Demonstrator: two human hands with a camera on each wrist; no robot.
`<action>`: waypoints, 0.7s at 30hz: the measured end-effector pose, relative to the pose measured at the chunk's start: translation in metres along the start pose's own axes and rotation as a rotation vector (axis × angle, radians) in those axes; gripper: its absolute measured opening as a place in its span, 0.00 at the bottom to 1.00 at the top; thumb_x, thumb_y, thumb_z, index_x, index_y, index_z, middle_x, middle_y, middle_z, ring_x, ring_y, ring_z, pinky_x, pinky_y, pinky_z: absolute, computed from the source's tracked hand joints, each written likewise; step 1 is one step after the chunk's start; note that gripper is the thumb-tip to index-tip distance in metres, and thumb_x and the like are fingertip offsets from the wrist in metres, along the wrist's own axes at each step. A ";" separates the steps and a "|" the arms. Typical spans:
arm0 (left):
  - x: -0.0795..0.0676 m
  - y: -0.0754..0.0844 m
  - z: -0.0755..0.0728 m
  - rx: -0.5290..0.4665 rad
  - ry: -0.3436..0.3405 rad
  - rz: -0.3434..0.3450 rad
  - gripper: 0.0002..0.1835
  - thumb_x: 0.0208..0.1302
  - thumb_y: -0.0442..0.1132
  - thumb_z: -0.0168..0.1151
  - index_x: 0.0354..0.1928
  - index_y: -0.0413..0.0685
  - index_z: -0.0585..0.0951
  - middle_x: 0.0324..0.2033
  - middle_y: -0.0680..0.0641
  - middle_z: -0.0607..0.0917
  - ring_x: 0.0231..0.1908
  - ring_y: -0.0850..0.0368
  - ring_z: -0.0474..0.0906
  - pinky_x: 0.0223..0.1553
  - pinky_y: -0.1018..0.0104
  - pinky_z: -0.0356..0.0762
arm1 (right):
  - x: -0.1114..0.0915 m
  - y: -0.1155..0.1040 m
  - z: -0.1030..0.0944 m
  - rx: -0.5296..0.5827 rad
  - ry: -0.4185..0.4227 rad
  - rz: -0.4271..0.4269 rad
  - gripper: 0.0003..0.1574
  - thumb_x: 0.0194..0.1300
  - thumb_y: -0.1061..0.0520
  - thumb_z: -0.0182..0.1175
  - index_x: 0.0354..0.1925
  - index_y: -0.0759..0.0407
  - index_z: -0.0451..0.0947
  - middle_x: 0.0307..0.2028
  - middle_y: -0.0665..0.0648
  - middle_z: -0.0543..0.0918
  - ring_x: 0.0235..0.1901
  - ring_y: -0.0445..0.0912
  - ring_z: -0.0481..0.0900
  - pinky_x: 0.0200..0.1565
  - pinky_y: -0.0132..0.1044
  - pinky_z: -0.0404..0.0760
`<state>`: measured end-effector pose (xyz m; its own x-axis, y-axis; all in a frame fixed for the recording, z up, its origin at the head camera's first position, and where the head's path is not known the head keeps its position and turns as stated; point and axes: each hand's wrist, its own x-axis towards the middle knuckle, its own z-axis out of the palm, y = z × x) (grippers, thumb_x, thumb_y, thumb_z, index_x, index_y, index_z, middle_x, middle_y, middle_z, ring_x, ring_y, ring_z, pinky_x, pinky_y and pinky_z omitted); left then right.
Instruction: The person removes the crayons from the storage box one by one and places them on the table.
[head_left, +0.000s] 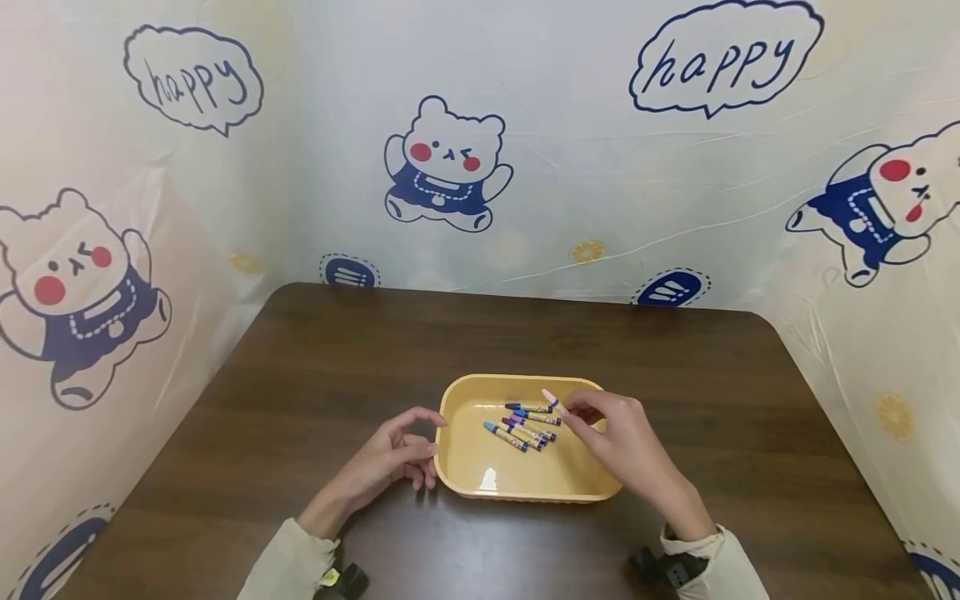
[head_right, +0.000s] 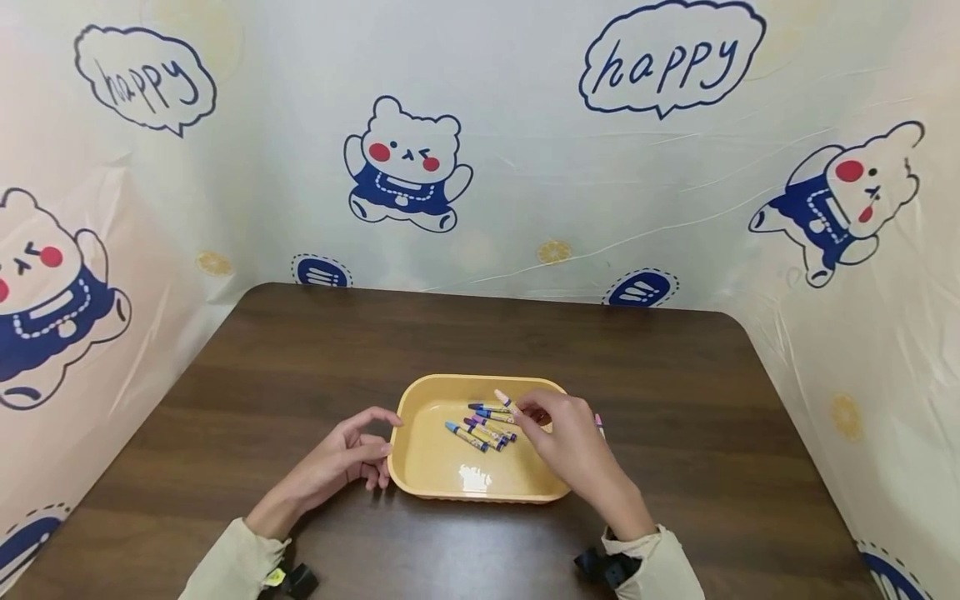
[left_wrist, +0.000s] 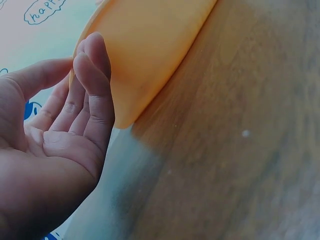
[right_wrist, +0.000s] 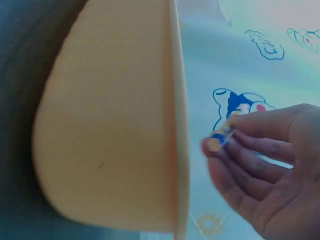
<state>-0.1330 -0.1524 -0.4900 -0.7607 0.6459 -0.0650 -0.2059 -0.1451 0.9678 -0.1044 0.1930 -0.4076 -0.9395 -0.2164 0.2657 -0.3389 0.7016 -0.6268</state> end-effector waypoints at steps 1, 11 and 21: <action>0.000 0.001 0.000 0.002 0.002 -0.003 0.23 0.72 0.27 0.53 0.64 0.30 0.60 0.27 0.42 0.86 0.27 0.54 0.84 0.27 0.65 0.81 | -0.002 0.001 -0.002 0.010 0.025 0.003 0.04 0.63 0.59 0.69 0.38 0.55 0.85 0.31 0.44 0.84 0.32 0.37 0.79 0.36 0.36 0.83; -0.005 0.002 -0.001 -0.012 0.020 -0.022 0.23 0.72 0.27 0.53 0.65 0.31 0.60 0.27 0.43 0.86 0.27 0.54 0.84 0.27 0.65 0.80 | -0.026 0.028 -0.014 0.172 0.176 0.113 0.06 0.63 0.57 0.70 0.40 0.53 0.86 0.31 0.46 0.86 0.31 0.41 0.82 0.32 0.30 0.80; -0.002 -0.005 0.001 -0.048 0.004 0.027 0.23 0.72 0.26 0.52 0.65 0.30 0.59 0.26 0.43 0.86 0.27 0.54 0.84 0.27 0.66 0.80 | -0.042 0.069 -0.026 0.345 0.209 0.338 0.16 0.65 0.52 0.68 0.45 0.63 0.84 0.37 0.59 0.88 0.35 0.41 0.86 0.36 0.33 0.84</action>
<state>-0.1299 -0.1523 -0.4941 -0.7686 0.6385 -0.0398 -0.2144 -0.1985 0.9564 -0.0869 0.2686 -0.4432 -0.9811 0.1479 0.1249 -0.0485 0.4365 -0.8984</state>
